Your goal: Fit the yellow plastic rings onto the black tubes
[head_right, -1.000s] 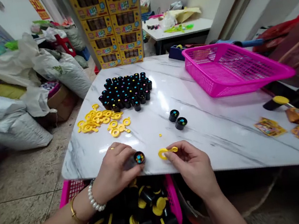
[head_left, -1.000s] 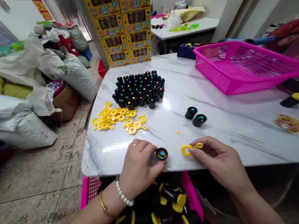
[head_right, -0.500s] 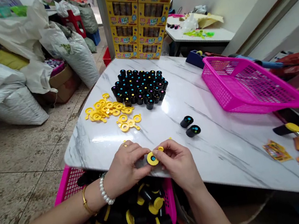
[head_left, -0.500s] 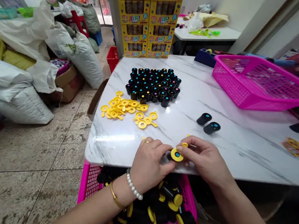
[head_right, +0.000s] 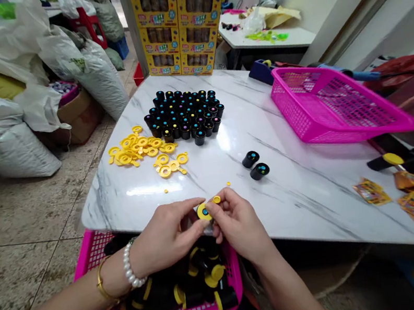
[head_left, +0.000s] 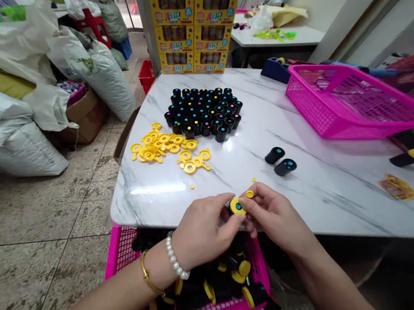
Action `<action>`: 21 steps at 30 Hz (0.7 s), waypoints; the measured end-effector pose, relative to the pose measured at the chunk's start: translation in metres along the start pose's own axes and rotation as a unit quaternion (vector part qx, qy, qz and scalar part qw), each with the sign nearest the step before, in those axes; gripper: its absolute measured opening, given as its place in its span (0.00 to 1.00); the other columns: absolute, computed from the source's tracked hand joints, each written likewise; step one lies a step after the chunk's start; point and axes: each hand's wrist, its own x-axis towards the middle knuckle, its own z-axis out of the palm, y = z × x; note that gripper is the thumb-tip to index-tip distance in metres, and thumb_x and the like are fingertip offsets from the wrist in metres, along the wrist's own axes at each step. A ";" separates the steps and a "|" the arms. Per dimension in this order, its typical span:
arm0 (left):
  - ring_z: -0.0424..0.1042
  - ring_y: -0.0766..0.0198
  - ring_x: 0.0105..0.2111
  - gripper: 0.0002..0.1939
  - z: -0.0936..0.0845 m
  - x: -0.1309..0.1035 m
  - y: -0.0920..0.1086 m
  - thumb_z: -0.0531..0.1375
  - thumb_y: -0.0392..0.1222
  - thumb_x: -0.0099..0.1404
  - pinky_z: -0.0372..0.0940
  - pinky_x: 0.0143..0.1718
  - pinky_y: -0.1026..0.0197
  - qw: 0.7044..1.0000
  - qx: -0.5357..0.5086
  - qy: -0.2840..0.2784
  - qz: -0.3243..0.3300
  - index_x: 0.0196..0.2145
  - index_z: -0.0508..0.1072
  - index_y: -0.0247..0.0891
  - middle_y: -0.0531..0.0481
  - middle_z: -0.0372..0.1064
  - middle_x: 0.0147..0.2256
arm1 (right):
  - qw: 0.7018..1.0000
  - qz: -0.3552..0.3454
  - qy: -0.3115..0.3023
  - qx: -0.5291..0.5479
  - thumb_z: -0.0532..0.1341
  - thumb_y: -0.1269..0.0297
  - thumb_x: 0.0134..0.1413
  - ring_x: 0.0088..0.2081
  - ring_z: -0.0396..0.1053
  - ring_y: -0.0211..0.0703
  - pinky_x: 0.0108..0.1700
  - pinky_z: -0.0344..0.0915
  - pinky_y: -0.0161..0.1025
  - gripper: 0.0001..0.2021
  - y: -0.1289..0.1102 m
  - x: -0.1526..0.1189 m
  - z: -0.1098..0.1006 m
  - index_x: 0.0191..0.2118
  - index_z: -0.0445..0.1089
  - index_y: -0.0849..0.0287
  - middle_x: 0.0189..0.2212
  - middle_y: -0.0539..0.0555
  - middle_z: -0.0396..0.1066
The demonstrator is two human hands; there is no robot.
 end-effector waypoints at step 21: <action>0.65 0.67 0.30 0.13 0.022 -0.005 -0.010 0.61 0.36 0.59 0.61 0.34 0.64 0.990 -0.014 0.132 0.055 0.43 0.72 0.39 0.52 0.65 0.31 | 0.984 -0.130 0.116 0.034 0.59 0.55 0.56 0.19 0.58 0.30 0.20 0.55 0.31 0.12 0.010 -0.012 0.003 0.35 0.70 0.61 0.26 0.48 0.65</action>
